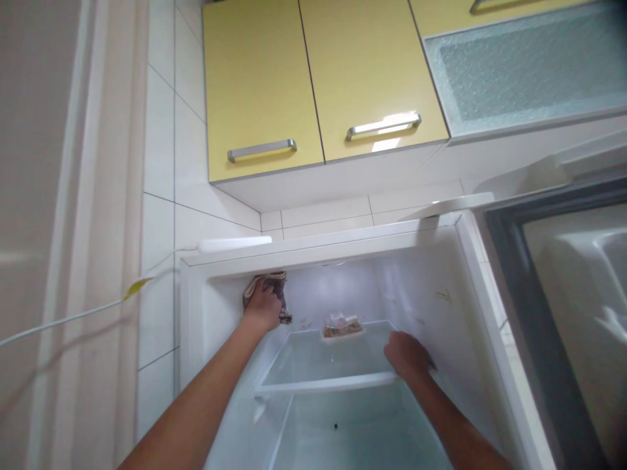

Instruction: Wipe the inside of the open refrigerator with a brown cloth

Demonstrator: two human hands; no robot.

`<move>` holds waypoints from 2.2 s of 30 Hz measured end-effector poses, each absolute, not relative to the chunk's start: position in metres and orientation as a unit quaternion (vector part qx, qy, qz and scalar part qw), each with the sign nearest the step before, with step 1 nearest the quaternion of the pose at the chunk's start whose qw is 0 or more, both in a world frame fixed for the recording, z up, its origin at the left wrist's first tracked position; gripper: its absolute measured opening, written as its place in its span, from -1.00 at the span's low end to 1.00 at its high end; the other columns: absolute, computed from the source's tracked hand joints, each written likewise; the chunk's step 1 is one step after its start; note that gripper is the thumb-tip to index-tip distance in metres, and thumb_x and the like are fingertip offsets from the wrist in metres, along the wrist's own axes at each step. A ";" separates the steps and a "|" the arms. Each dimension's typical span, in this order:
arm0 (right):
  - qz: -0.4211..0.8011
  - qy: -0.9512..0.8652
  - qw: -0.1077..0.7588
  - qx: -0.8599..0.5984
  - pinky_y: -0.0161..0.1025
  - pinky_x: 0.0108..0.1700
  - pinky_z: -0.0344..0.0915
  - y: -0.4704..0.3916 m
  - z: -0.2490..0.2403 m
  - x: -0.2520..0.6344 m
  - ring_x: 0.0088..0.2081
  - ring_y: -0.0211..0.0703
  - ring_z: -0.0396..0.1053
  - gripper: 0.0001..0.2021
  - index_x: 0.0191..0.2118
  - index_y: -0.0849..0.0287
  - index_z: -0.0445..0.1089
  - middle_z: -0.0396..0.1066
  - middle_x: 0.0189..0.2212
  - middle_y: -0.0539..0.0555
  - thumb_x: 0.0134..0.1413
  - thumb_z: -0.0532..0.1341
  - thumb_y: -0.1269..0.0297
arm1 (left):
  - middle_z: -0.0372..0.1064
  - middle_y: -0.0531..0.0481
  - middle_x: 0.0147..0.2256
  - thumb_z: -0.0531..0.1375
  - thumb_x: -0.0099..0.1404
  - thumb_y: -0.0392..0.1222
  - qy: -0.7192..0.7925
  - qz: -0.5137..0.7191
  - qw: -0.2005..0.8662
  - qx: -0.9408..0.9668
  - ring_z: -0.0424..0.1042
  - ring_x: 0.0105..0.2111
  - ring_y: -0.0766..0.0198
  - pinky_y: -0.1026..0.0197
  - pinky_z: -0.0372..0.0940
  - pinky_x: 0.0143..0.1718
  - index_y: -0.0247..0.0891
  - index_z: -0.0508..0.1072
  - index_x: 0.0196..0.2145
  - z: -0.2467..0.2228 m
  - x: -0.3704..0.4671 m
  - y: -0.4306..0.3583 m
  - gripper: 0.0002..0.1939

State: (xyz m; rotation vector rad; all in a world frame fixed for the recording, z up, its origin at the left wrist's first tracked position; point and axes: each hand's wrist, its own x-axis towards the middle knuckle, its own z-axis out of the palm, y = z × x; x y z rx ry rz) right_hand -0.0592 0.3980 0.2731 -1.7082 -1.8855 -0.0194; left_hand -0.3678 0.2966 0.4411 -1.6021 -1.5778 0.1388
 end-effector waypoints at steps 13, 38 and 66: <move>-0.034 -0.695 0.313 -0.646 0.00 -0.06 0.44 0.405 0.269 -0.062 -0.06 0.17 0.56 -0.65 -0.17 0.34 0.56 0.59 -0.15 0.39 0.13 0.01 0.51 | 0.62 -0.31 -0.23 0.29 0.07 -0.30 -0.599 0.065 0.429 -0.673 0.41 0.07 -0.21 -0.36 -0.24 0.38 -0.32 0.63 -0.41 0.415 -0.405 0.426 -0.90; -0.020 -0.706 0.304 -0.639 -0.01 -0.03 0.41 0.391 0.276 -0.062 -0.02 0.16 0.54 -0.62 -0.14 0.40 0.55 0.57 -0.11 0.43 0.13 -0.01 0.54 | 0.55 -0.23 0.04 0.12 0.03 -0.38 -0.594 0.047 0.499 -0.630 0.34 0.22 -0.09 -0.21 -0.18 0.41 -0.22 0.65 -0.20 0.437 -0.371 0.171 -0.58; -0.022 -0.709 0.311 -0.633 0.03 -0.04 0.42 0.398 0.274 -0.060 -0.03 0.19 0.53 -0.65 -0.18 0.37 0.56 0.58 -0.12 0.41 0.12 0.02 0.49 | 0.60 -0.45 -0.18 0.23 0.15 -0.41 -0.681 0.069 0.273 -0.676 0.38 0.16 -0.23 -0.18 0.13 0.27 -0.38 0.65 -0.38 0.337 -0.387 0.366 -0.83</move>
